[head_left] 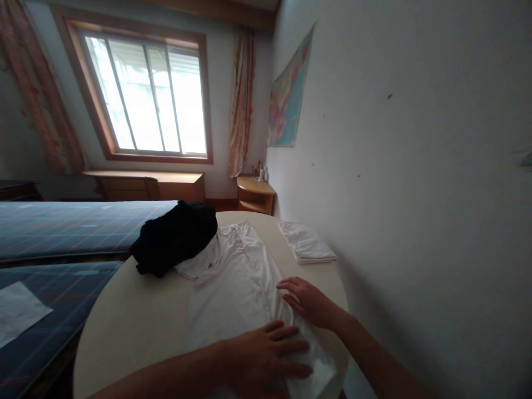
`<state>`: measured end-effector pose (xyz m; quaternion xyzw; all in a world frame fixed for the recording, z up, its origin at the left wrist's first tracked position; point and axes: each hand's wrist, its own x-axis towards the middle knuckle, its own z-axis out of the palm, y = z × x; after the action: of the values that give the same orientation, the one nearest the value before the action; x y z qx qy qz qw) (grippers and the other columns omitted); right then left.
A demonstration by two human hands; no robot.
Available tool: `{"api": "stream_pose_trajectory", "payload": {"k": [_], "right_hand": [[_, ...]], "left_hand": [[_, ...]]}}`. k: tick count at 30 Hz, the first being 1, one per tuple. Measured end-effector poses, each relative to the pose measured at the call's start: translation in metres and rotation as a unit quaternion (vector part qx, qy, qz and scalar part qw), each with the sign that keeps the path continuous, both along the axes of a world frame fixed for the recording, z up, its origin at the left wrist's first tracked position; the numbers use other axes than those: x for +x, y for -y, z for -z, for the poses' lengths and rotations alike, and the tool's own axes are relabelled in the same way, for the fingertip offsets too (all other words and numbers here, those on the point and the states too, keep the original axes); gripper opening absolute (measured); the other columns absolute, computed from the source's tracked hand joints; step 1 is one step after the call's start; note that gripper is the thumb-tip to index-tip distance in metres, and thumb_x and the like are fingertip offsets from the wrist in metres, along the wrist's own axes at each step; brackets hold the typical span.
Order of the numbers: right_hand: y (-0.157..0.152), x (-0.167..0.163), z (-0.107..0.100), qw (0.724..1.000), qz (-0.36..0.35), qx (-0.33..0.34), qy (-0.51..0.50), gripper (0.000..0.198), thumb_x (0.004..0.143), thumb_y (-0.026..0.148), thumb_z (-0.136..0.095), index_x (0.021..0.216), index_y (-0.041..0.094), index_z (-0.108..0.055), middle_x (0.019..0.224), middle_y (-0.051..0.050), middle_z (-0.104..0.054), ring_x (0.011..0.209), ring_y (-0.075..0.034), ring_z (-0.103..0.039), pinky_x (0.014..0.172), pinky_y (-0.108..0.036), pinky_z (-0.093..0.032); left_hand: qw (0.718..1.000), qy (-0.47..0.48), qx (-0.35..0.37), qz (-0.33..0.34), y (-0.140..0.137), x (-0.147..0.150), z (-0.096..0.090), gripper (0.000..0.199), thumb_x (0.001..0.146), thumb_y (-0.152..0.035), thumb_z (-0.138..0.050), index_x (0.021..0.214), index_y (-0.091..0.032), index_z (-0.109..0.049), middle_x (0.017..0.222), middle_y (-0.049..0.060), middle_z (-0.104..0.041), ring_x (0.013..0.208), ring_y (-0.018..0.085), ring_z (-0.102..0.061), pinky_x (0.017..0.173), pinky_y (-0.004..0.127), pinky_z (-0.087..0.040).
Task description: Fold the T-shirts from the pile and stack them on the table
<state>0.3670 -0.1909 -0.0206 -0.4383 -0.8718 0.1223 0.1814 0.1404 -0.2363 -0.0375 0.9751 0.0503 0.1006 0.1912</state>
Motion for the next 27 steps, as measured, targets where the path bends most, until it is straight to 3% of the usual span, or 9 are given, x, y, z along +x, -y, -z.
{"api": "stream_pose_trajectory", "payload": {"k": [2, 6, 10, 12, 14, 17, 19, 22, 27], "right_hand": [[-0.015, -0.013, 0.006, 1.0, -0.023, 0.001, 0.001, 0.041, 0.097, 0.03, -0.044, 0.136, 0.022, -0.054, 0.138, -0.01, -0.057, 0.13, -0.022, -0.049, 0.111, -0.04, -0.037], [-0.037, -0.036, 0.017, 0.998, -0.05, -0.011, 0.033, 0.049, 0.099, 0.031, -0.039, 0.146, 0.018, -0.043, 0.153, -0.01, -0.04, 0.144, -0.024, -0.03, 0.119, -0.044, -0.026], [-0.041, -0.043, 0.031, 0.996, -0.047, -0.041, 0.059, 0.057, 0.1, 0.042, -0.038, 0.153, 0.021, -0.03, 0.16, -0.009, -0.026, 0.148, -0.026, -0.018, 0.12, -0.046, -0.02], [-0.039, -0.039, 0.038, 0.995, -0.032, -0.051, 0.074, 0.059, 0.1, 0.046, -0.036, 0.154, 0.024, -0.027, 0.16, -0.007, -0.025, 0.148, -0.027, -0.017, 0.12, -0.049, -0.019], [-0.035, -0.033, 0.043, 0.994, -0.029, -0.047, 0.093, 0.058, 0.1, 0.045, -0.036, 0.153, 0.024, -0.028, 0.16, -0.007, -0.025, 0.148, -0.028, -0.016, 0.119, -0.053, -0.02], [-0.031, -0.023, 0.045, 0.996, -0.039, -0.006, 0.081, 0.05, 0.1, 0.035, -0.037, 0.148, 0.021, -0.039, 0.155, -0.01, -0.037, 0.145, -0.027, -0.028, 0.117, -0.05, -0.025], [-0.031, -0.019, 0.04, 0.999, -0.016, 0.017, 0.044, 0.044, 0.101, 0.03, -0.035, 0.141, 0.021, -0.049, 0.142, -0.011, -0.054, 0.134, -0.024, -0.045, 0.113, -0.044, -0.033], [-0.036, -0.018, 0.03, 0.998, 0.052, 0.018, 0.012, 0.037, 0.1, 0.025, -0.034, 0.128, 0.019, -0.058, 0.122, -0.01, -0.067, 0.114, -0.021, -0.061, 0.101, -0.035, -0.044], [-0.064, -0.033, 0.023, 0.99, 0.125, 0.059, 0.038, 0.037, 0.097, 0.015, -0.033, 0.122, 0.013, -0.059, 0.12, -0.014, -0.065, 0.111, -0.021, -0.061, 0.1, -0.032, -0.044]], "left_hand": [[1.0, 0.0, -0.002, 0.011, 0.003, 0.004, 0.004, 0.054, 0.097, -0.034, -0.045, 0.15, -0.029, -0.035, 0.161, 0.004, -0.025, 0.147, 0.032, -0.019, 0.12, 0.051, -0.018], [0.999, 0.011, 0.002, 0.033, 0.01, 0.015, 0.014, 0.051, 0.102, -0.032, -0.034, 0.153, -0.034, -0.028, 0.161, 0.002, -0.022, 0.149, 0.029, -0.014, 0.121, 0.05, -0.018], [0.997, 0.025, -0.027, 0.06, 0.008, 0.021, 0.014, 0.047, 0.102, -0.031, -0.034, 0.149, -0.036, -0.034, 0.155, 0.0, -0.038, 0.143, 0.023, -0.034, 0.118, 0.039, -0.028], [0.998, 0.051, -0.03, 0.012, 0.002, 0.019, 0.008, 0.043, 0.098, -0.028, -0.044, 0.141, -0.031, -0.046, 0.142, 0.003, -0.054, 0.129, 0.021, -0.052, 0.112, 0.035, -0.038], [0.993, 0.084, -0.006, -0.088, -0.008, 0.012, 0.002, 0.041, 0.09, -0.025, -0.053, 0.131, -0.027, -0.054, 0.131, 0.005, -0.061, 0.119, 0.022, -0.058, 0.109, 0.037, -0.041], [0.967, 0.097, 0.045, -0.232, -0.023, -0.001, 0.001, 0.05, 0.085, -0.026, -0.06, 0.134, -0.026, -0.05, 0.144, 0.009, -0.049, 0.134, 0.029, -0.043, 0.114, 0.048, -0.033], [0.957, 0.069, 0.055, -0.275, -0.029, -0.009, 0.007, 0.066, 0.084, -0.032, -0.063, 0.145, -0.027, -0.039, 0.156, 0.01, -0.032, 0.145, 0.034, -0.024, 0.116, 0.056, -0.026], [0.96, -0.003, 0.035, -0.278, -0.029, -0.015, 0.017, 0.081, 0.086, -0.042, -0.062, 0.154, -0.027, -0.021, 0.162, 0.013, -0.018, 0.148, 0.04, -0.01, 0.114, 0.064, -0.021], [0.968, -0.066, 0.004, -0.242, -0.014, -0.015, 0.014, 0.079, 0.088, -0.051, -0.057, 0.155, -0.025, -0.021, 0.162, 0.014, -0.014, 0.147, 0.043, -0.006, 0.113, 0.069, -0.015]]}}
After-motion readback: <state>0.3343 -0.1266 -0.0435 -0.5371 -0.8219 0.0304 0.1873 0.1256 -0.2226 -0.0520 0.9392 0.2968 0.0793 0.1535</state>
